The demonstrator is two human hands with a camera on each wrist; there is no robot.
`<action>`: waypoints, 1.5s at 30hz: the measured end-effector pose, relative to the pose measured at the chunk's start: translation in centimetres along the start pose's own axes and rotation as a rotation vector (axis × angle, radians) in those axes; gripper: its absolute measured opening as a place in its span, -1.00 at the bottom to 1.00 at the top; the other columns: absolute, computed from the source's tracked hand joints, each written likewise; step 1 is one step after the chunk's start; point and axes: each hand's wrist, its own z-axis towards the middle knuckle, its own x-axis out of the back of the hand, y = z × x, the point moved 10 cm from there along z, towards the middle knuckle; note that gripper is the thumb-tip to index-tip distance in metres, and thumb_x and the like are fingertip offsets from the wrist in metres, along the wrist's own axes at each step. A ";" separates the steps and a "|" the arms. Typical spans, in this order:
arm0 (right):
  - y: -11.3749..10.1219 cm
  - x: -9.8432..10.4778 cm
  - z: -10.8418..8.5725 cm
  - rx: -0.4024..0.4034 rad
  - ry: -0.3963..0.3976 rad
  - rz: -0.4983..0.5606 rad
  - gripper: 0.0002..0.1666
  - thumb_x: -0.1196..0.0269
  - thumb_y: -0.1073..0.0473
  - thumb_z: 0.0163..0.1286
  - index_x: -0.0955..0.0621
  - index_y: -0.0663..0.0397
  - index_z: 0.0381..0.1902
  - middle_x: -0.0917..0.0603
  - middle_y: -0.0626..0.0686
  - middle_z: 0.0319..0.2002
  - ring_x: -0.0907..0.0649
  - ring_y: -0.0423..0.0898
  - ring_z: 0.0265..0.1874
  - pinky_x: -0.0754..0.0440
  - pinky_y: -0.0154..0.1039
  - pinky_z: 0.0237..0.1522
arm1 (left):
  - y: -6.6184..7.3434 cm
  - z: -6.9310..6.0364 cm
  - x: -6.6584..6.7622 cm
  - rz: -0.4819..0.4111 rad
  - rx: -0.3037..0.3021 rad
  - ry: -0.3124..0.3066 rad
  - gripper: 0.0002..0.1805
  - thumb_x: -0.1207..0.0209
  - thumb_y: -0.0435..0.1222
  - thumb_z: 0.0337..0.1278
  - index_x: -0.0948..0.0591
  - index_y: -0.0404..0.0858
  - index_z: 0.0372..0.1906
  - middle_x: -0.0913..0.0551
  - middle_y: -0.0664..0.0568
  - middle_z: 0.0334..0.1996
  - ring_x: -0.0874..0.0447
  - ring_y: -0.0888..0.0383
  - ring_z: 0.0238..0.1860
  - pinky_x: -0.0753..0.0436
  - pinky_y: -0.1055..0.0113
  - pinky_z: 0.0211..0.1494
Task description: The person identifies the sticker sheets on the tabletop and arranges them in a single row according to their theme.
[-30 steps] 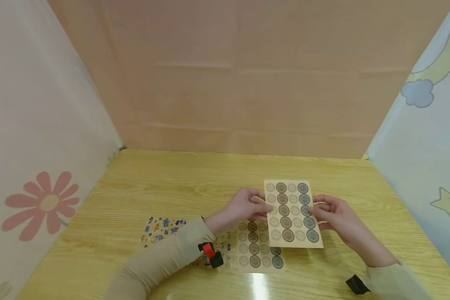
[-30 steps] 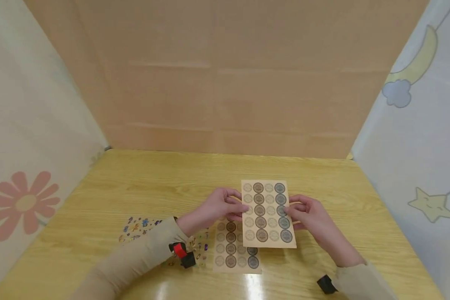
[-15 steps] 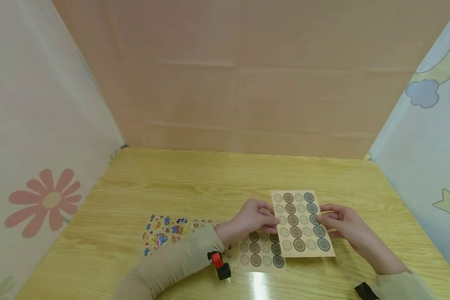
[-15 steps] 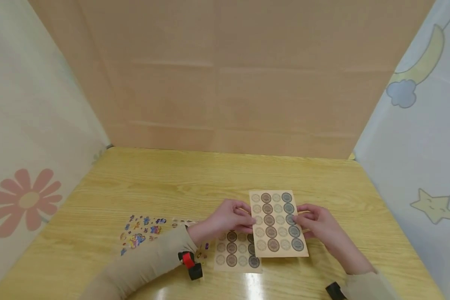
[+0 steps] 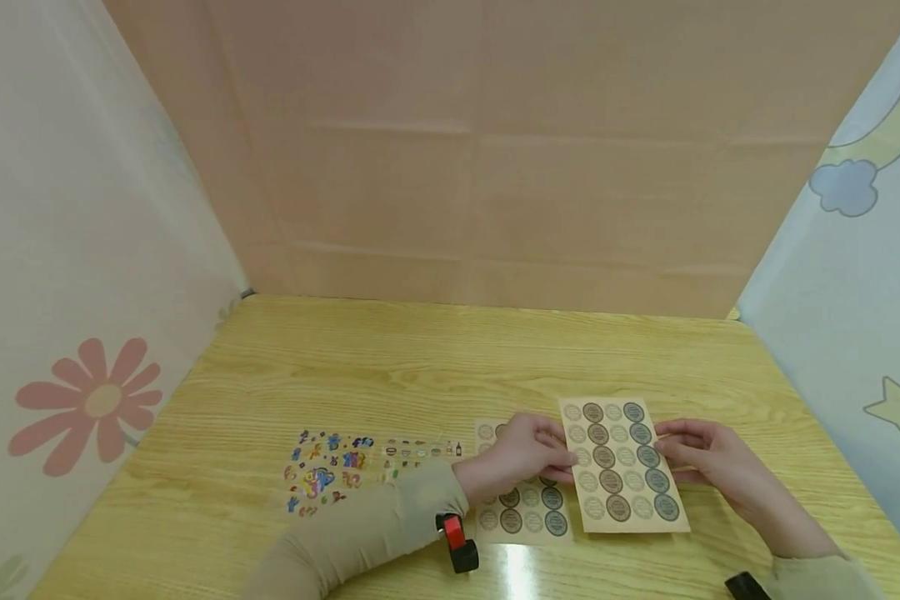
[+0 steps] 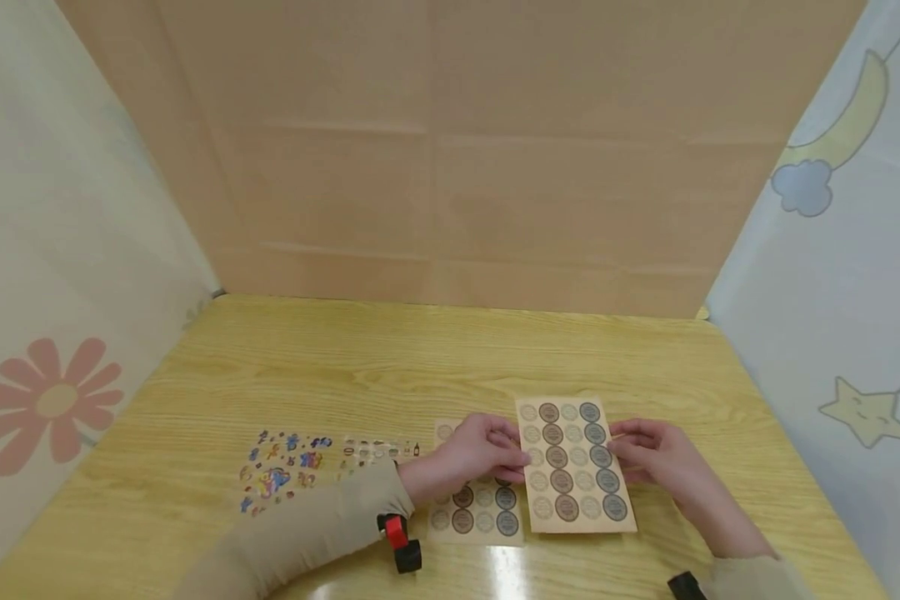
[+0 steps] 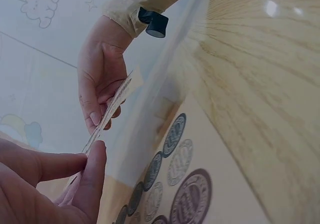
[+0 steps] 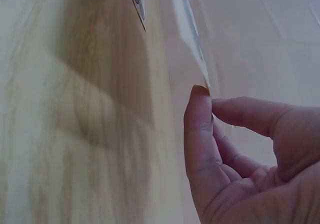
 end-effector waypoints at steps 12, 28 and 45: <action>2.2 -0.2 -0.2 -0.066 -0.065 0.037 -0.56 -0.16 0.23 0.42 -0.40 0.54 0.06 -0.67 0.04 -0.25 -0.69 -0.08 -0.32 -0.72 -0.12 -0.30 | -1.5 0.0 0.0 -0.053 0.036 -0.003 -0.83 -0.22 -0.64 0.00 -0.58 -0.45 -0.26 -0.66 -0.15 -0.48 -0.73 -0.08 -0.45 -0.72 0.25 -0.33; 3.2 0.4 0.2 -0.095 -0.050 0.007 -0.55 -0.20 0.24 0.39 -0.44 0.56 0.06 -0.69 0.06 -0.27 -0.68 -0.10 -0.35 -0.72 -0.16 -0.31 | -1.4 -0.3 -0.3 -0.065 0.057 -0.038 -0.76 -0.19 -0.64 0.03 -0.54 -0.48 -0.14 -0.66 -0.21 -0.38 -0.72 -0.07 -0.36 -0.72 0.20 -0.26; 3.5 0.4 0.2 -0.086 -0.092 0.082 -0.59 -0.16 0.30 0.41 -0.46 0.62 0.04 -0.71 0.11 -0.21 -0.72 -0.05 -0.27 -0.70 -0.14 -0.21 | -2.0 -0.8 0.0 -0.066 0.119 -0.046 -0.66 -0.19 -0.60 0.06 -0.53 -0.47 0.00 -0.69 -0.18 -0.33 -0.73 -0.06 -0.29 -0.71 0.24 -0.19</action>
